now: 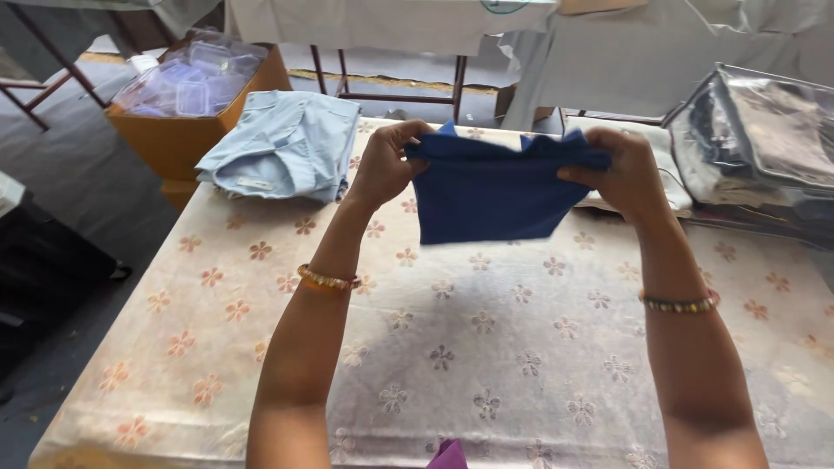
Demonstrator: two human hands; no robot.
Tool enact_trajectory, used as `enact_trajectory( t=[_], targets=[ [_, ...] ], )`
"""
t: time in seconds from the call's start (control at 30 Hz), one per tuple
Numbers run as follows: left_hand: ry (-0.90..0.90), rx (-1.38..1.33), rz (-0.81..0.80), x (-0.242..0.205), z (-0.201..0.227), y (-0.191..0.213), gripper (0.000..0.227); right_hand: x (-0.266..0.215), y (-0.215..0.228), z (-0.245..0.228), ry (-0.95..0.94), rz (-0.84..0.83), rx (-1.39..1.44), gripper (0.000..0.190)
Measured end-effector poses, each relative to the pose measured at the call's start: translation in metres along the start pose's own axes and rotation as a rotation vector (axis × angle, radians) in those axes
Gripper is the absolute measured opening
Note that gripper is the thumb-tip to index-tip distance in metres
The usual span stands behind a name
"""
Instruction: Folding various garments including a blue shirt and a white graphic t-shirt on a table.
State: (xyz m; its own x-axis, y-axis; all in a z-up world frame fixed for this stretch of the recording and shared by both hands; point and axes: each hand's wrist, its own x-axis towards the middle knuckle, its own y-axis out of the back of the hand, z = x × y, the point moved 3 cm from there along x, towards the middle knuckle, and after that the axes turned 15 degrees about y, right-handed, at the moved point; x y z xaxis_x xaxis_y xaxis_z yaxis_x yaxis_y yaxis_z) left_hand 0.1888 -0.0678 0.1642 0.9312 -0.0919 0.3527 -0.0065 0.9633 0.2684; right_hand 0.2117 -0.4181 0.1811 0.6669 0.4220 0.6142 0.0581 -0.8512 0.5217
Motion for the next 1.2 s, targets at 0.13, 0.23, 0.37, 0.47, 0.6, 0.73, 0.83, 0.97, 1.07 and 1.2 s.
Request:
enact_trajectory(
  t=[0.13,0.23,0.37,0.47,0.6,0.73,0.83,0.97,1.07,1.2],
  targets=[
    [-0.188,0.199,-0.142,-0.039,-0.028,-0.040,0.030,-0.066,-0.008,0.008,0.420,-0.142,-0.207,0.019],
    [-0.013,0.334,-0.513,-0.115,-0.041,-0.074,0.042,-0.134,-0.030,-0.011,0.281,-0.469,-0.040,0.033],
    [-0.097,0.361,-0.729,-0.135,-0.086,-0.077,0.053,-0.165,-0.025,0.026,0.070,-0.614,0.004,0.032],
    [0.243,0.005,-0.510,-0.092,-0.137,-0.076,0.031,-0.147,-0.019,0.085,-0.109,-0.343,-0.159,0.022],
    [0.460,-0.238,0.064,-0.016,-0.232,-0.089,0.021,-0.108,-0.043,0.162,-0.290,-0.010,-0.165,0.029],
    [0.743,-0.194,0.074,0.002,-0.217,-0.115,0.045,-0.092,-0.071,0.189,-0.497,0.094,-0.004,0.039],
    [0.716,-0.081,0.091,0.001,-0.193,-0.121,0.057,-0.087,-0.076,0.172,-0.536,0.093,0.092,0.042],
    [0.718,-0.189,0.016,0.001,-0.178,-0.128,0.065,-0.086,-0.078,0.169,-0.578,0.077,0.150,0.043],
    [0.629,-0.443,0.087,0.005,-0.178,-0.133,0.071,-0.081,-0.074,0.173,-0.431,0.249,0.252,0.041],
    [0.571,-0.006,0.250,0.005,-0.178,-0.133,0.060,-0.077,-0.071,0.154,-0.298,0.223,-0.318,0.034]
  ],
)
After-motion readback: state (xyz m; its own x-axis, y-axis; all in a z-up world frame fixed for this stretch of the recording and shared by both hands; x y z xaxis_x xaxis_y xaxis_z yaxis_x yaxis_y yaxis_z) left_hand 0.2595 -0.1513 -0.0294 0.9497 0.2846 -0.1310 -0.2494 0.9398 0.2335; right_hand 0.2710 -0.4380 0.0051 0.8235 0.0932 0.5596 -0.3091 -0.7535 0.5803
